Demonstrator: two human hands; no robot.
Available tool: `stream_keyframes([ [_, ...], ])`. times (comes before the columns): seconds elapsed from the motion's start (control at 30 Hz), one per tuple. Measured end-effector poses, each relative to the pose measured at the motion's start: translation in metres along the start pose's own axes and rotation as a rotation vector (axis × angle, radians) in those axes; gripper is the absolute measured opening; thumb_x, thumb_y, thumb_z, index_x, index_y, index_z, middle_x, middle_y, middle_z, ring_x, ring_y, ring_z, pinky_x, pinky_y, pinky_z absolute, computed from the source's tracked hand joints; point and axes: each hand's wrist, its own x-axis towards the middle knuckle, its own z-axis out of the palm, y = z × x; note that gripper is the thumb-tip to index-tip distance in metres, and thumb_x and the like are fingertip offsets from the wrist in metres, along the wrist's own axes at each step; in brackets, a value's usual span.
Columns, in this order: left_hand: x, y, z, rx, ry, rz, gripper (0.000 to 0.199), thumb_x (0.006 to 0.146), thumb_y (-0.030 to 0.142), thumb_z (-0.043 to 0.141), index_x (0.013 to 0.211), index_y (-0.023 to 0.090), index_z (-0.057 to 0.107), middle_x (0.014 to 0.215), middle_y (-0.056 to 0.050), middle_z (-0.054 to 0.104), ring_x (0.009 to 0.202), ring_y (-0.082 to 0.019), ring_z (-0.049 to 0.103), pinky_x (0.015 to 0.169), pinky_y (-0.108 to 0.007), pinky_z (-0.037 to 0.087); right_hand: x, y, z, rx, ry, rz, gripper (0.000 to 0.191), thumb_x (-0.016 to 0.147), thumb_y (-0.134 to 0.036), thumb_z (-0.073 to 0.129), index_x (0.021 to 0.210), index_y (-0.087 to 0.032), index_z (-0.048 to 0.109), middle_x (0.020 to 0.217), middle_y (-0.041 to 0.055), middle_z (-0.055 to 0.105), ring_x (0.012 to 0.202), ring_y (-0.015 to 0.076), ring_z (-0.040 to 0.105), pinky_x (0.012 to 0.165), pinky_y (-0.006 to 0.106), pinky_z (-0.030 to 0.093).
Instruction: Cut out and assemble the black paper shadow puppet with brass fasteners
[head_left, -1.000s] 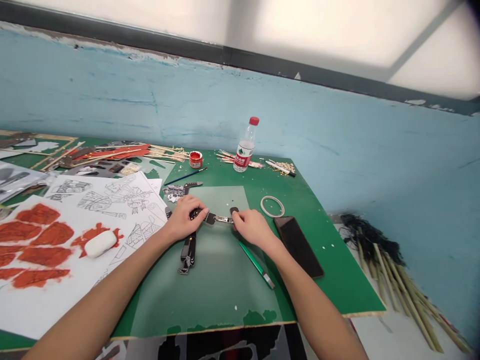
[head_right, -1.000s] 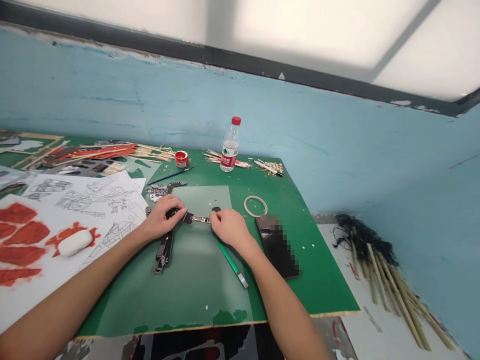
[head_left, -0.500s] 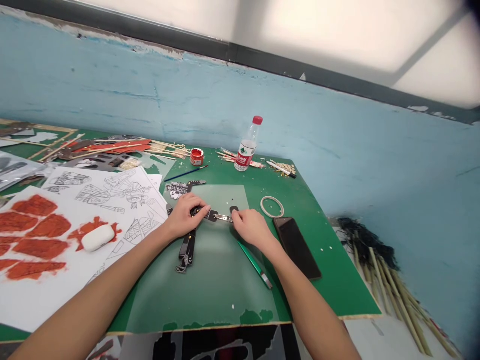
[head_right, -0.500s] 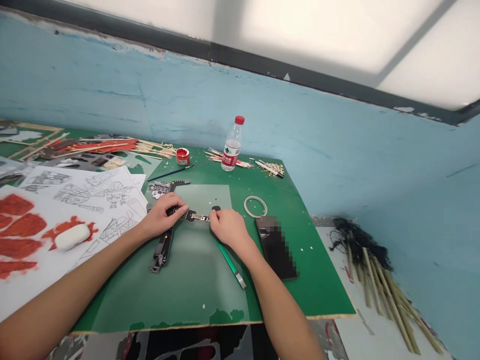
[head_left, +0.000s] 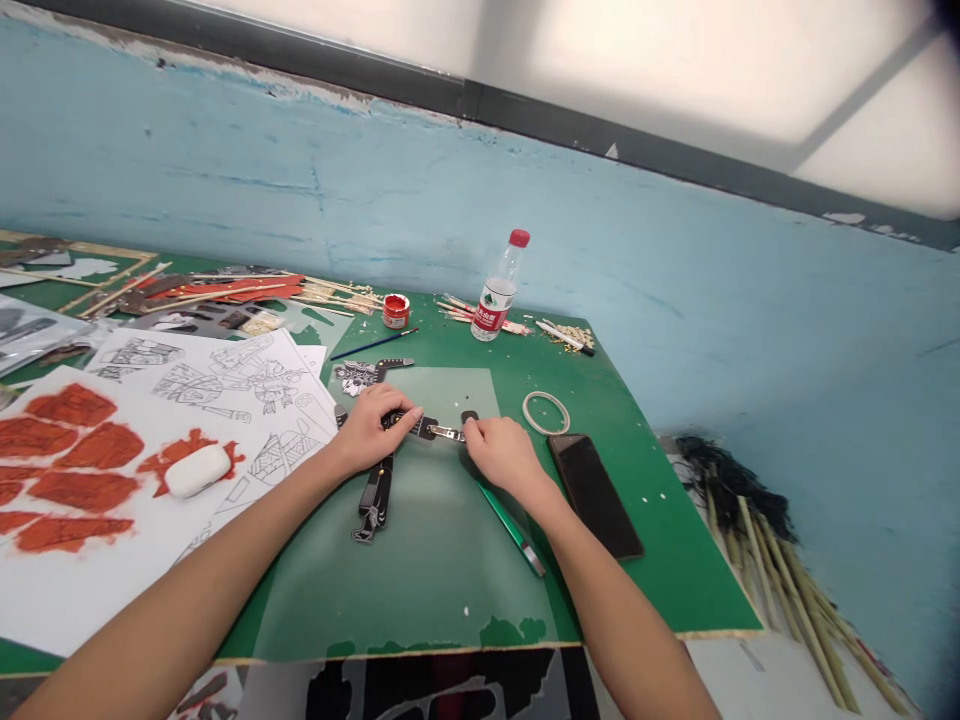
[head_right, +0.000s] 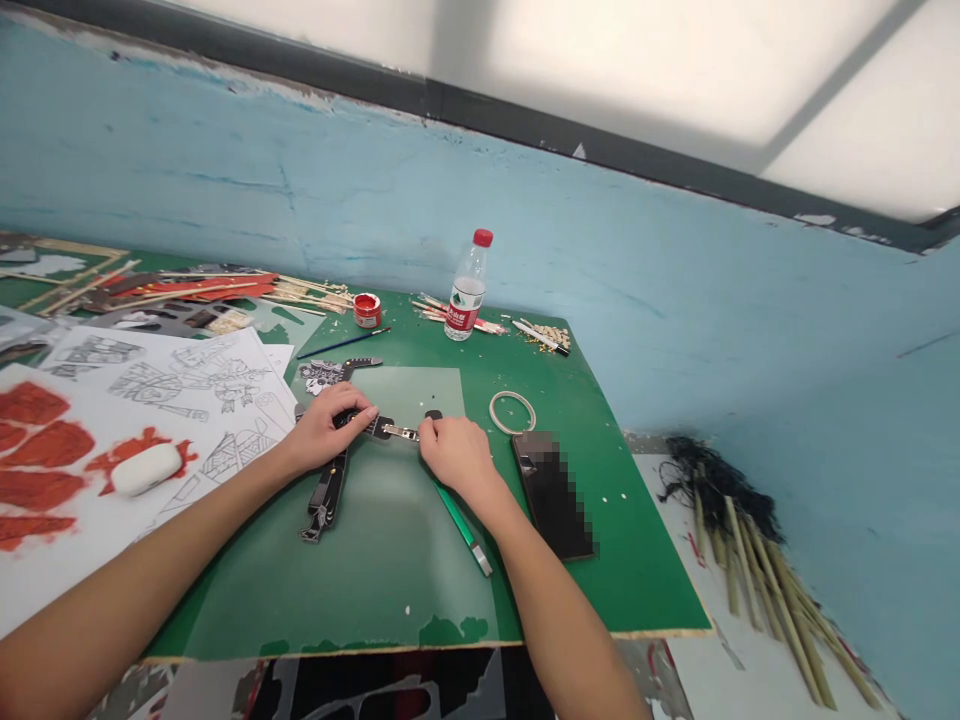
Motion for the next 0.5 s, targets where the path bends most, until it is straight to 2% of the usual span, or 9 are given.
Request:
stream_keyframes([
  [0.23,-0.0005,0.0011,-0.0011,-0.013,-0.002,-0.012,0.029,0.097,0.042,0.056,0.079,0.022,0.066,0.079,-0.004,0.069,0.085,-0.023,0.061,0.086,-0.039,0.046,0.0004,-0.0005,-0.0005,-0.006,0.002,0.007,0.057,0.106,-0.036,0.033,0.082,-0.017,0.080,0.083,0.0125,0.077,0.075,0.0239,0.067,0.061,0.031,0.027],
  [0.5,-0.0013,-0.0024,0.0001,-0.013,-0.001,-0.011,0.028,0.097,0.041,0.057,0.080,0.022,0.067,0.079,-0.003,0.066,0.084,-0.022,0.061,0.087,-0.039,0.046,0.0005,-0.0032,-0.0007,-0.020,-0.018,0.030,0.058,0.107,-0.038,0.032,0.087,-0.016,0.081,0.088,0.0148,0.078,0.079,0.0261,0.069,0.064,0.030,0.032],
])
